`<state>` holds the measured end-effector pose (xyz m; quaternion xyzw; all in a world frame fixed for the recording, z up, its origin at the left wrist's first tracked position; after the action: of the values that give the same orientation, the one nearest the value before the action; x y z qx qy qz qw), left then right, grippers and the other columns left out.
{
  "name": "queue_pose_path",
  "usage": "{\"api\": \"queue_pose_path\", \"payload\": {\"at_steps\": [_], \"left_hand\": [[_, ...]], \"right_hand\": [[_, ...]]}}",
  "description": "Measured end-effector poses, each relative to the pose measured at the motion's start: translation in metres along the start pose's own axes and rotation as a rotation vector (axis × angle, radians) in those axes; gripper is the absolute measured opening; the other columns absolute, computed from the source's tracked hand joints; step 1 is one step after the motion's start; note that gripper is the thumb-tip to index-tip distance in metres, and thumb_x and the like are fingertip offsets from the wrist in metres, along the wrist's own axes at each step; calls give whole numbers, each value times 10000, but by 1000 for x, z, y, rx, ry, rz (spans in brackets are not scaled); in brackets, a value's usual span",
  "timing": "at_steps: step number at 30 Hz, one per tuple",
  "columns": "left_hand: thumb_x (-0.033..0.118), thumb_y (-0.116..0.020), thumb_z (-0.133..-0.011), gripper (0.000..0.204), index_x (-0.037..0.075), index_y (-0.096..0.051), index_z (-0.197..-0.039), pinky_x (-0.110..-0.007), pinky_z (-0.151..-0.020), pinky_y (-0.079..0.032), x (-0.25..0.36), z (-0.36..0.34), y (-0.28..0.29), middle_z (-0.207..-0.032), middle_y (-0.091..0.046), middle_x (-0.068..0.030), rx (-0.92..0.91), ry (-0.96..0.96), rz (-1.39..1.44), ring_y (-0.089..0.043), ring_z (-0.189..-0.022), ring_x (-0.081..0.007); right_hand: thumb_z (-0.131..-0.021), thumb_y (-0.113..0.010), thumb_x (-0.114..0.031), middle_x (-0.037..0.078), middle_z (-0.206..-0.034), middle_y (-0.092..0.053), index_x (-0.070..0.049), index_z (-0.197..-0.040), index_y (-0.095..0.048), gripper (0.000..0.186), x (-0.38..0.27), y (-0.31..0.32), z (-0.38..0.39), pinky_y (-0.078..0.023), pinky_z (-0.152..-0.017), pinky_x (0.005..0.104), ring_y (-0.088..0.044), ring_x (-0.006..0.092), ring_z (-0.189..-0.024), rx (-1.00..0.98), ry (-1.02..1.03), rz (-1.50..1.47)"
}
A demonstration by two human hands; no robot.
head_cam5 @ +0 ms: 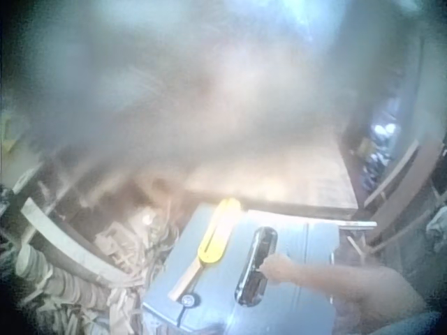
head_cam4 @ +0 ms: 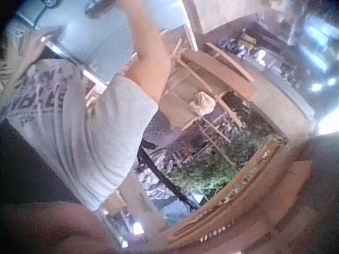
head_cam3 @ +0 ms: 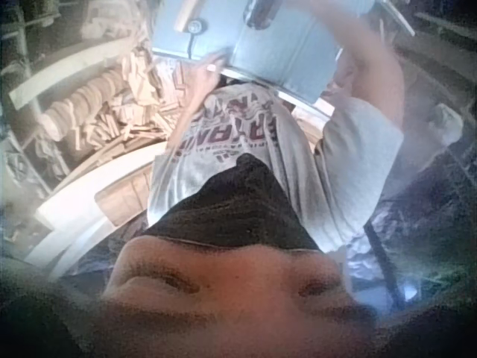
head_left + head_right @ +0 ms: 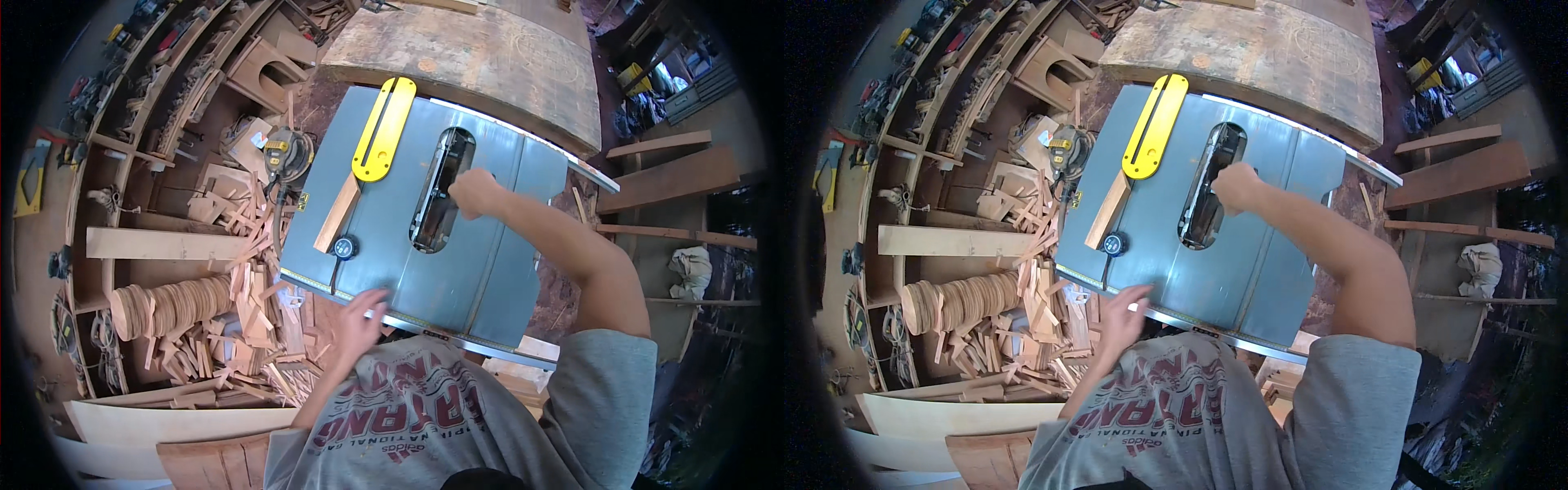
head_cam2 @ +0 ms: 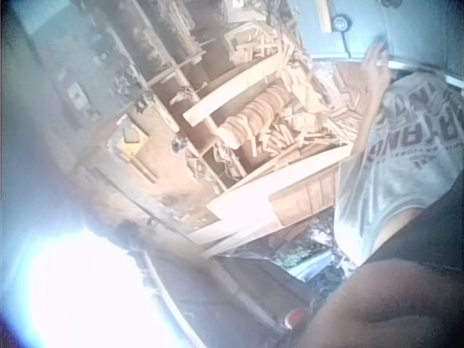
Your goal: The person changes the blade on a table saw by loosening and tightening the arbor with a wrench and adjusting the blade by hand.
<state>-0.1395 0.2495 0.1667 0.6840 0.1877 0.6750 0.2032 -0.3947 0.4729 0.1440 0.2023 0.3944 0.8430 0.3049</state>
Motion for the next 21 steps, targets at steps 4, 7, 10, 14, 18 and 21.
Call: {"api": "queue_pose_path", "payload": {"at_steps": [4,7,10,14,18,21], "left_hand": [[101,-652,-961,239,19,-728,-1173,-421,-918,-564,49,-57,-52,-1150,-731,-172,-171,-231,-7,-703,-1030,-371],[97,-636,-959,233,23,-728,-1160,-438,-927,-558,49,-72,-72,-1161,-732,-165,-230,-245,-76,-693,-1045,-391],[106,-619,-966,240,22,-729,-1162,-446,-927,-555,36,-74,-76,-1164,-732,-165,-266,-193,-106,-691,-1040,-396],[149,-576,-1012,300,23,-697,-1255,-407,-972,-540,8,-71,-73,-1236,-714,-168,-324,73,20,-692,-1117,-347],[133,-522,-1067,359,-10,-644,-1373,-346,-1094,-462,-50,-74,-126,-1359,-688,-157,-253,209,378,-635,-1273,-258],[125,-501,-1081,416,-20,-568,-1465,-327,-1180,-371,-53,-101,-167,-1483,-608,-138,-260,304,546,-530,-1391,-212]], "right_hand": [[-697,-782,-205,112,-920,-792,-104,-905,-808,232,-54,-2,26,-620,-694,412,-784,277,-844,29,133,43],[-705,-792,-216,104,-925,-794,-109,-921,-809,242,-54,1,24,-618,-684,397,-786,272,-834,51,112,18],[-716,-791,-222,99,-956,-799,-116,-946,-812,254,-56,0,17,-616,-696,381,-788,261,-861,-16,85,70],[-727,-795,-234,90,-981,-804,-121,-958,-814,258,-36,28,32,-609,-733,371,-788,252,-903,-47,25,57],[-738,-800,-243,84,-955,-801,-127,-933,-814,228,-22,37,47,-597,-746,361,-786,248,-909,-42,0,29],[-744,-806,-241,82,-934,-798,-132,-906,-812,194,-26,32,54,-591,-744,347,-783,246,-909,29,22,4]]}}
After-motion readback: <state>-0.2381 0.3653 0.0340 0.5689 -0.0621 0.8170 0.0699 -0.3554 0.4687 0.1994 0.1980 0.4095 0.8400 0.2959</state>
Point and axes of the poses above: each hand's wrist, its own z-axis away from the middle knuckle, its own y-axis out of the back of the hand, x = y × z, the point moved 7 cm from there along -z, towards the middle knuckle
